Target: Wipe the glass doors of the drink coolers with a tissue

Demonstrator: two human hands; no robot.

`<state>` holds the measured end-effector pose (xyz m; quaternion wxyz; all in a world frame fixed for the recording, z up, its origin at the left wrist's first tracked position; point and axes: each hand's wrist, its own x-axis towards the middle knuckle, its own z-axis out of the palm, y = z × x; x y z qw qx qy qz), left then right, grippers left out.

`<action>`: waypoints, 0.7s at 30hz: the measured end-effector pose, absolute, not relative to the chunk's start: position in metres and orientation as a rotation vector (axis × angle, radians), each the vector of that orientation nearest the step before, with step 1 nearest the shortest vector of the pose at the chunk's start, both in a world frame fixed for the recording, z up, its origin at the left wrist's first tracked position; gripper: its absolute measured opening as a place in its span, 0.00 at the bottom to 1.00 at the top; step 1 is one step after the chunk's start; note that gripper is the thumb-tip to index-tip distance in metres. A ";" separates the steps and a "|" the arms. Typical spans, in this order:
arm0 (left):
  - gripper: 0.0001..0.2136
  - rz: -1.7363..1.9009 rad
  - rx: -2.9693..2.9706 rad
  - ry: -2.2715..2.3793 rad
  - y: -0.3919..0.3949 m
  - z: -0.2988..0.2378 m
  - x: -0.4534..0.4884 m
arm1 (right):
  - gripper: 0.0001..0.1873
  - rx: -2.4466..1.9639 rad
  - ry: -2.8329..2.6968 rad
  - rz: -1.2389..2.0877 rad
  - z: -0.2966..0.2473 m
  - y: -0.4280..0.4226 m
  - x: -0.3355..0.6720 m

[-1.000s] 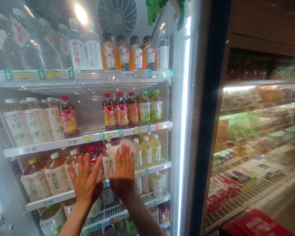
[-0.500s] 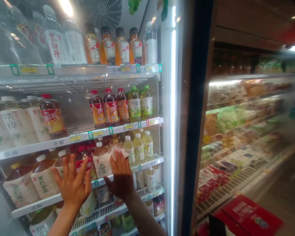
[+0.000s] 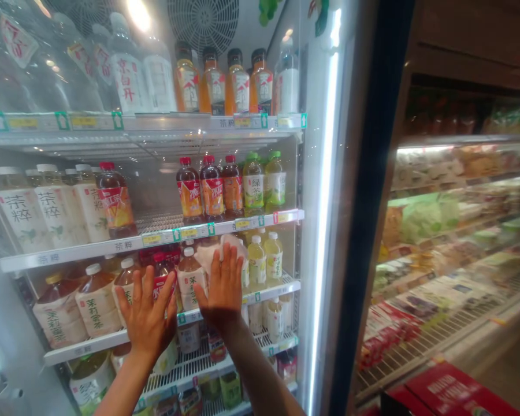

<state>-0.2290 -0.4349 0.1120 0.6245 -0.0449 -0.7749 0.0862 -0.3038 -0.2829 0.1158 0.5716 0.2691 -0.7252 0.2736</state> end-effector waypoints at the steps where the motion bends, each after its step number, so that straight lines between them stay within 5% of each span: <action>1: 0.37 0.205 -0.104 -1.773 -0.435 0.112 -0.229 | 0.43 0.615 -1.703 0.665 0.128 -0.280 -0.307; 10: 0.37 0.145 -0.098 -1.749 -0.430 0.113 -0.229 | 0.41 0.679 -1.721 0.643 0.046 -0.294 -0.289; 16: 0.36 0.145 -0.122 -1.743 -0.432 0.113 -0.230 | 0.40 0.637 -1.656 0.732 0.094 -0.295 -0.298; 21: 0.36 0.123 -0.141 -1.836 -0.434 0.112 -0.217 | 0.39 0.685 -1.701 0.665 0.053 -0.305 -0.282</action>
